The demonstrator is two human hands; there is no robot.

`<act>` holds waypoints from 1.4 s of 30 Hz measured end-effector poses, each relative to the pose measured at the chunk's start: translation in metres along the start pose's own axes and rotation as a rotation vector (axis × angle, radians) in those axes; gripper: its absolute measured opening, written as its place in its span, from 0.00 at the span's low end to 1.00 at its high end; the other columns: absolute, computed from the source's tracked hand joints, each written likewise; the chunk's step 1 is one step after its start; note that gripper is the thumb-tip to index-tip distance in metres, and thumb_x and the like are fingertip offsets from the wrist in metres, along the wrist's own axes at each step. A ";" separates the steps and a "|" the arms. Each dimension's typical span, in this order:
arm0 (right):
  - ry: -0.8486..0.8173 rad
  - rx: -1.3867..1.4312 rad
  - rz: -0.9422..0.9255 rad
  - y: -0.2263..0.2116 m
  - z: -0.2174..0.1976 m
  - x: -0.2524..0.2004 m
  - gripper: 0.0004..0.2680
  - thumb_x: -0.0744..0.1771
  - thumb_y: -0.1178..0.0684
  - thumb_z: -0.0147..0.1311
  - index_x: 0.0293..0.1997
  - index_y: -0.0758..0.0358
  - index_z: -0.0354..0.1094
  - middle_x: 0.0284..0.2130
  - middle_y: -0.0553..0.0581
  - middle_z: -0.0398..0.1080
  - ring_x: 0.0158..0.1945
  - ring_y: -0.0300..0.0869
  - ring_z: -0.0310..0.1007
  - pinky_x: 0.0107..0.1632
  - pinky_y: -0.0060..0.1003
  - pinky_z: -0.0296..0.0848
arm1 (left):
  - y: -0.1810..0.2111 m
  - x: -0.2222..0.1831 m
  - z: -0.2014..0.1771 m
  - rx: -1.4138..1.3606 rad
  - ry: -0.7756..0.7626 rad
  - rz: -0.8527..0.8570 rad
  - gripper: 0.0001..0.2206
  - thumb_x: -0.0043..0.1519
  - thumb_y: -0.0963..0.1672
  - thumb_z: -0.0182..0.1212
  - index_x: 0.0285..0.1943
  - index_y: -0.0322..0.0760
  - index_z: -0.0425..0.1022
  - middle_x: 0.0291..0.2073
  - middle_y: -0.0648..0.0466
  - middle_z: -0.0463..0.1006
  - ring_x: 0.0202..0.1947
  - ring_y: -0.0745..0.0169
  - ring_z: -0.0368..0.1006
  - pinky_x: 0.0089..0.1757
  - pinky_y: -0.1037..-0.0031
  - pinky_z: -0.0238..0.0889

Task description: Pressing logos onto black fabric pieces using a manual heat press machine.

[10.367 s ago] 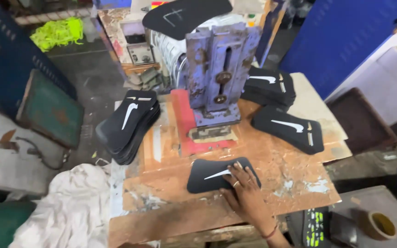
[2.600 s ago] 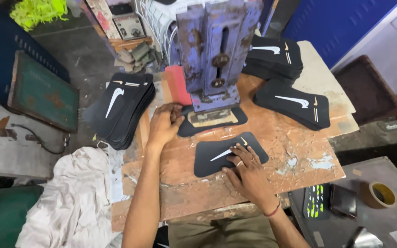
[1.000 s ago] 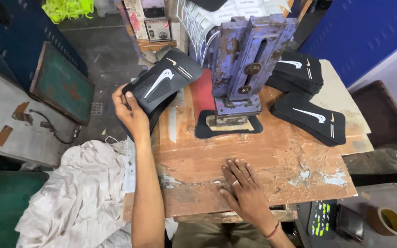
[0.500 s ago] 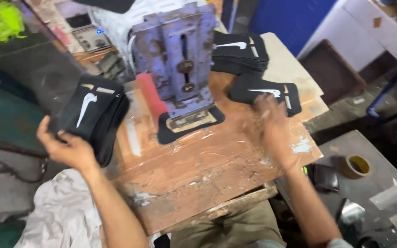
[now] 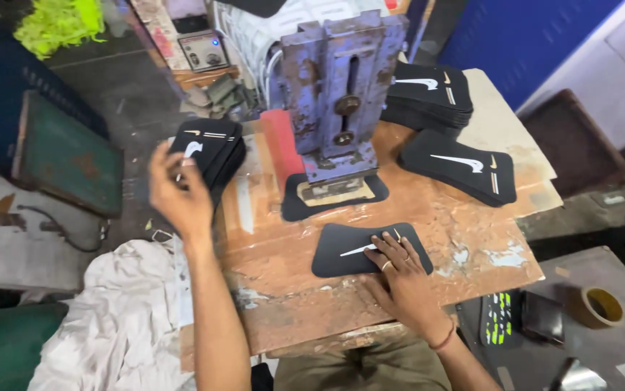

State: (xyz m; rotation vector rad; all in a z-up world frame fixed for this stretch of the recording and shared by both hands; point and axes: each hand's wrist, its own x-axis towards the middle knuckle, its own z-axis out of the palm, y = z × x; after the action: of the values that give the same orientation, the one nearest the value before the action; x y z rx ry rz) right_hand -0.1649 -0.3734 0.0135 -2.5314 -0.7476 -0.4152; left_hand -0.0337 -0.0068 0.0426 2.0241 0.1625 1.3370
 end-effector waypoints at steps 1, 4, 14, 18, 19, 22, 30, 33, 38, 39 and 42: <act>0.025 0.012 0.032 -0.001 0.006 0.003 0.16 0.65 0.48 0.59 0.54 0.66 0.70 0.58 0.65 0.69 0.67 0.58 0.62 0.68 0.55 0.56 | 0.005 -0.001 0.002 -0.094 -0.081 -0.058 0.17 0.69 0.39 0.62 0.67 0.33 0.71 0.46 0.46 0.79 0.42 0.56 0.75 0.42 0.69 0.68; 0.048 0.022 0.067 0.000 0.014 0.010 0.14 0.66 0.48 0.59 0.52 0.64 0.70 0.58 0.62 0.69 0.68 0.56 0.62 0.70 0.55 0.56 | 0.012 -0.004 0.010 -0.202 -0.217 -0.115 0.18 0.68 0.40 0.63 0.67 0.34 0.70 0.38 0.51 0.81 0.30 0.67 0.73 0.33 0.76 0.66; 0.042 0.013 0.053 -0.004 0.012 0.012 0.13 0.66 0.49 0.58 0.52 0.66 0.69 0.58 0.63 0.68 0.68 0.57 0.61 0.70 0.55 0.56 | 0.012 -0.009 0.019 -0.207 -0.387 -0.138 0.19 0.67 0.40 0.63 0.67 0.35 0.70 0.35 0.51 0.82 0.26 0.68 0.75 0.31 0.74 0.67; 0.036 0.010 0.063 -0.005 0.013 0.012 0.13 0.66 0.49 0.57 0.52 0.66 0.69 0.58 0.63 0.68 0.68 0.56 0.61 0.70 0.55 0.56 | 0.021 -0.012 0.023 -0.201 -0.450 -0.154 0.19 0.66 0.40 0.63 0.67 0.36 0.70 0.34 0.50 0.82 0.25 0.65 0.75 0.30 0.72 0.67; 0.038 0.010 0.061 -0.004 0.013 0.012 0.13 0.66 0.49 0.57 0.52 0.66 0.69 0.58 0.63 0.68 0.68 0.56 0.61 0.70 0.55 0.56 | 0.020 -0.016 0.027 -0.209 -0.490 -0.109 0.19 0.65 0.40 0.63 0.66 0.36 0.71 0.35 0.50 0.82 0.27 0.63 0.76 0.32 0.71 0.69; 0.034 0.011 0.059 -0.003 0.014 0.011 0.13 0.66 0.49 0.57 0.52 0.66 0.69 0.58 0.63 0.68 0.68 0.56 0.61 0.71 0.55 0.55 | 0.034 -0.020 0.029 -0.178 -0.641 -0.080 0.18 0.63 0.40 0.63 0.63 0.37 0.75 0.36 0.49 0.83 0.31 0.57 0.79 0.35 0.67 0.70; 0.052 0.019 0.066 0.001 0.018 0.010 0.13 0.66 0.49 0.58 0.52 0.65 0.69 0.59 0.62 0.68 0.69 0.56 0.61 0.71 0.55 0.55 | 0.015 -0.059 0.061 0.005 -0.878 0.096 0.12 0.55 0.44 0.71 0.46 0.38 0.82 0.45 0.45 0.79 0.50 0.40 0.70 0.49 0.57 0.64; 0.040 0.006 0.067 -0.001 0.019 0.008 0.14 0.66 0.48 0.58 0.53 0.65 0.69 0.59 0.62 0.68 0.69 0.56 0.60 0.71 0.55 0.55 | 0.012 -0.061 0.064 -0.102 -0.865 0.066 0.18 0.52 0.42 0.70 0.52 0.36 0.81 0.46 0.45 0.78 0.49 0.40 0.71 0.50 0.57 0.64; 0.001 -0.032 0.009 -0.020 0.021 0.000 0.21 0.66 0.41 0.55 0.63 0.64 0.65 0.65 0.68 0.60 0.73 0.60 0.52 0.73 0.60 0.47 | 0.006 -0.075 0.080 -0.265 -0.902 -0.333 0.14 0.58 0.43 0.67 0.52 0.38 0.77 0.31 0.50 0.82 0.31 0.50 0.81 0.37 0.62 0.72; 0.000 -0.030 0.002 -0.029 0.023 -0.004 0.21 0.66 0.41 0.55 0.63 0.64 0.65 0.65 0.68 0.60 0.73 0.60 0.52 0.73 0.60 0.47 | 0.010 -0.074 0.083 -0.262 -0.896 -0.336 0.14 0.58 0.43 0.67 0.52 0.38 0.77 0.31 0.50 0.82 0.31 0.50 0.81 0.37 0.62 0.72; -0.032 -0.093 -0.053 -0.047 0.029 -0.013 0.27 0.66 0.35 0.50 0.69 0.64 0.58 0.69 0.71 0.51 0.74 0.63 0.44 0.71 0.65 0.39 | 0.019 -0.075 0.088 -0.114 -0.821 -0.230 0.12 0.58 0.43 0.67 0.50 0.37 0.79 0.28 0.48 0.82 0.30 0.47 0.80 0.35 0.61 0.70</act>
State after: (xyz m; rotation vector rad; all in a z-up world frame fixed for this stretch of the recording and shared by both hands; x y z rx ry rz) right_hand -0.1976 -0.3288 0.0001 -2.6151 -0.8264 -0.4374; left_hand 0.0018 -0.0974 -0.0237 2.2049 -0.0568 0.3047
